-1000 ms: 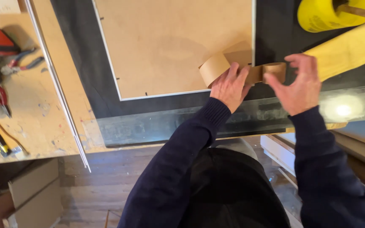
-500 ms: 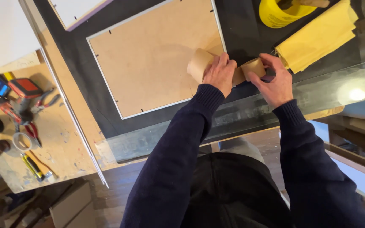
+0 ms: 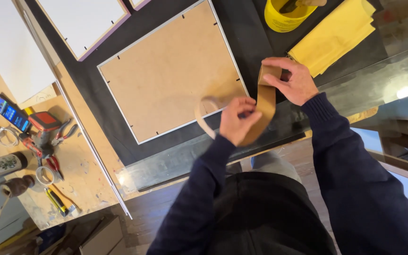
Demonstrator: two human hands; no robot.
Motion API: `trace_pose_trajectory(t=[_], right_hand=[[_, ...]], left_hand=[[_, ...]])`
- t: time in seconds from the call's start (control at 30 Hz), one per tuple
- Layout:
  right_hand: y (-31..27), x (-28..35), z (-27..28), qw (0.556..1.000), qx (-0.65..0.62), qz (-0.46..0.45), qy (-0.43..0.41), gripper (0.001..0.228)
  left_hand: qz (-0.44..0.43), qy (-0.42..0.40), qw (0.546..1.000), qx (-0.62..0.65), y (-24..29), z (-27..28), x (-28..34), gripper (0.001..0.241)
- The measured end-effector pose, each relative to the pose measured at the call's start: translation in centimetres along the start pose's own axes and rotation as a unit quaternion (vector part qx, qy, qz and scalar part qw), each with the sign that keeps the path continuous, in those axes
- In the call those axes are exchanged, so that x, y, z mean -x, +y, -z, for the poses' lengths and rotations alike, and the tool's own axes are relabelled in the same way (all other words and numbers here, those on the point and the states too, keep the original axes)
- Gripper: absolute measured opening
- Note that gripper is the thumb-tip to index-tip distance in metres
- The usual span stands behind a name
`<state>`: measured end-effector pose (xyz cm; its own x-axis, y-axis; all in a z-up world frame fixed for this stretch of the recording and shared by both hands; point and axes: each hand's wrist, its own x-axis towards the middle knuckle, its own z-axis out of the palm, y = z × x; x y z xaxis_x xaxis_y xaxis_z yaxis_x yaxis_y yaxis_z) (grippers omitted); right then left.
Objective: Applying tape to the back of a picture frame and cleaning the surfaces.
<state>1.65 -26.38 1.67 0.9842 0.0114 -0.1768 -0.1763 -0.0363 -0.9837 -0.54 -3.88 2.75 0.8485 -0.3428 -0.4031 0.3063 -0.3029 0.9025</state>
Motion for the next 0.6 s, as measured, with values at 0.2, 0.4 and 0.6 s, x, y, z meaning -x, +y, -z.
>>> trace_pose_trajectory(t=[0.2, 0.4, 0.6], right_hand=[[0.5, 0.6, -0.1, 0.996, 0.069, -0.049, -0.010, 0.022], [-5.3, 4.7, 1.5, 0.980, 0.176, 0.088, 0.036, 0.020], [-8.2, 8.3, 2.1, 0.980, 0.161, 0.117, -0.005, 0.040]], left_hand=[[-0.002, 0.047, 0.998, 0.040, 1.8, -4.1, 6.5, 0.040], [-0.027, 0.073, 0.996, 0.050, 5.2, -4.1, 5.7, 0.038], [-0.069, 0.064, 0.995, 0.014, 5.8, -4.2, 3.8, 0.040]])
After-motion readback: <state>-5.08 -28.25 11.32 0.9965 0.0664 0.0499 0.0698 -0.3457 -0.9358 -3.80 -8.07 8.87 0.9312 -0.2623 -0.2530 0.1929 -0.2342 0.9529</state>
